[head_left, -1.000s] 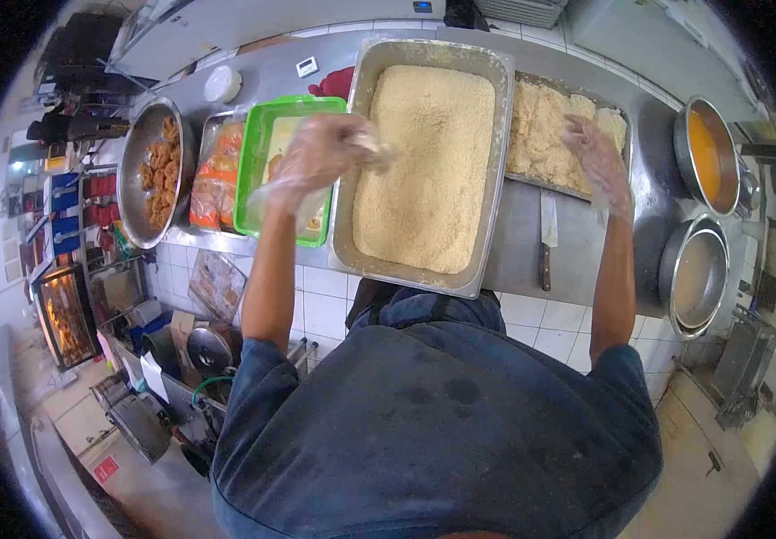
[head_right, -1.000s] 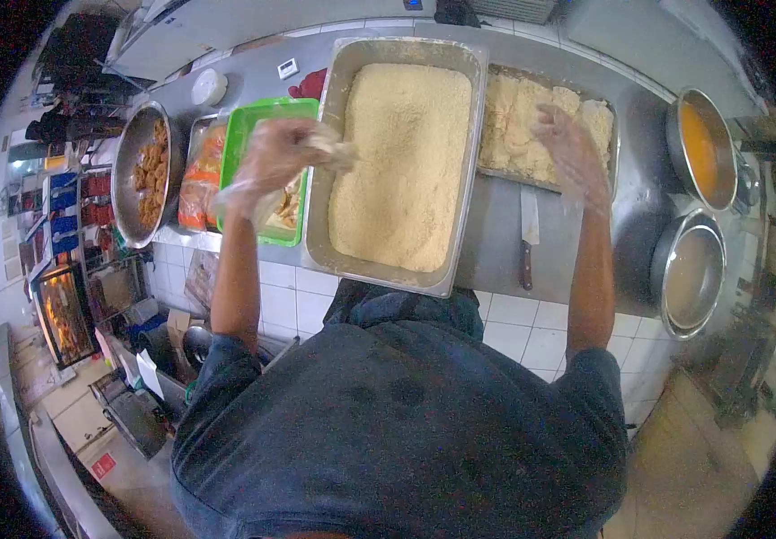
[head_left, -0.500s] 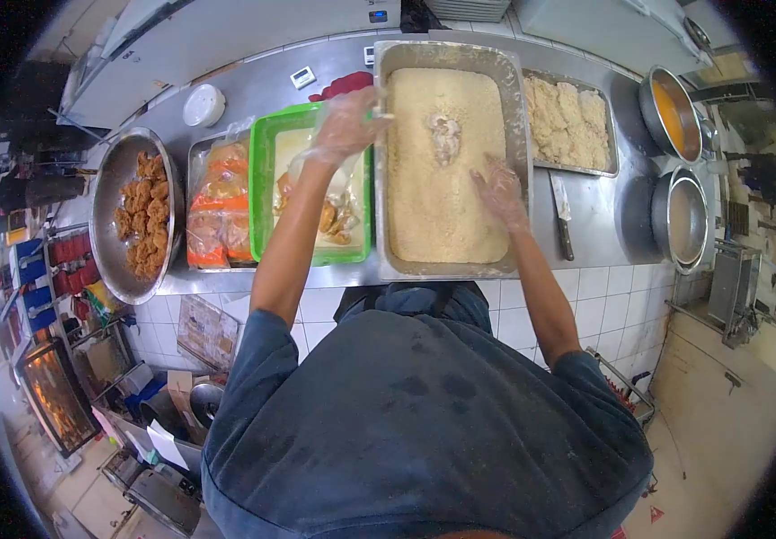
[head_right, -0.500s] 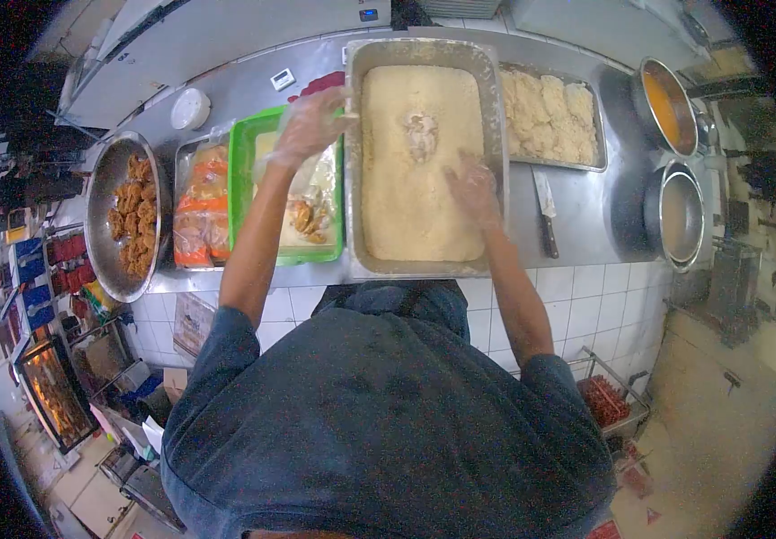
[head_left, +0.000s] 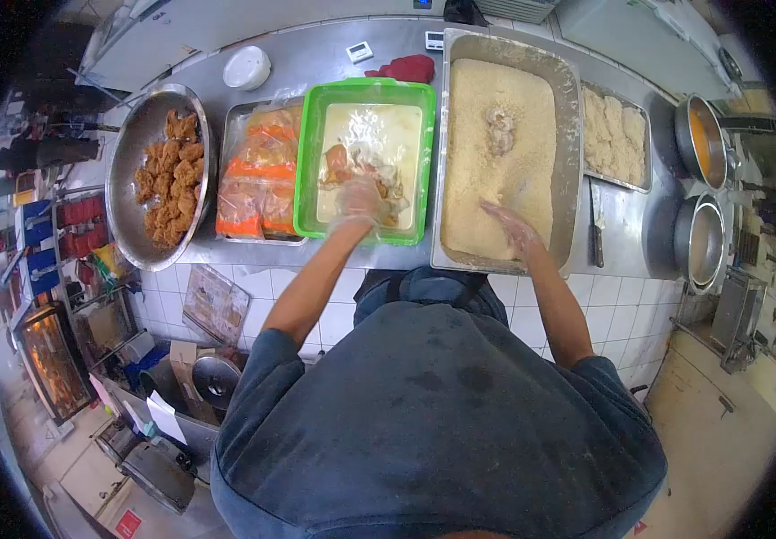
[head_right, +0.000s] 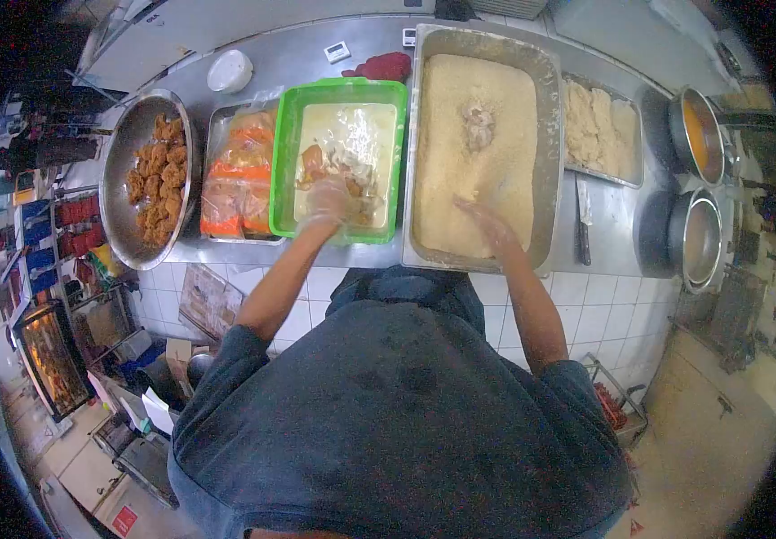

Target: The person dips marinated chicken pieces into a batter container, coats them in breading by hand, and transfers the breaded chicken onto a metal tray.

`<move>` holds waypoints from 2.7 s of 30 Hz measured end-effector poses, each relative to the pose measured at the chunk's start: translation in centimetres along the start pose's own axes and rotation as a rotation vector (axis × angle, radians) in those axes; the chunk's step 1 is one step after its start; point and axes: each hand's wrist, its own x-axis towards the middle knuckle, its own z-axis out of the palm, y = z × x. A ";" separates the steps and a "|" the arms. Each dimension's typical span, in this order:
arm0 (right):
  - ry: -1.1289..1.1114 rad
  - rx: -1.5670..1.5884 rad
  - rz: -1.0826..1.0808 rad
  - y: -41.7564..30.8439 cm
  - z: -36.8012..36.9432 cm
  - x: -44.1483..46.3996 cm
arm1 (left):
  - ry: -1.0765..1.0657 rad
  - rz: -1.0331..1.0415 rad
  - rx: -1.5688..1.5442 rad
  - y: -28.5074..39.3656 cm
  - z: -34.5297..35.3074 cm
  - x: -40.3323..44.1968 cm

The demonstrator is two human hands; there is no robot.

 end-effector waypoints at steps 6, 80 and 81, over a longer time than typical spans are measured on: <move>-0.208 0.995 0.106 5.7 1.2 7.6 | 0.240 0.027 -0.231 -1.5 8.1 2.4; 0.116 -0.215 -0.474 -4.8 -4.0 10.3 | 0.511 0.096 -0.571 1.4 -3.5 -4.5; 0.279 -0.482 -0.427 -9.0 -4.8 9.7 | 0.508 0.103 -0.584 1.5 -3.7 -4.3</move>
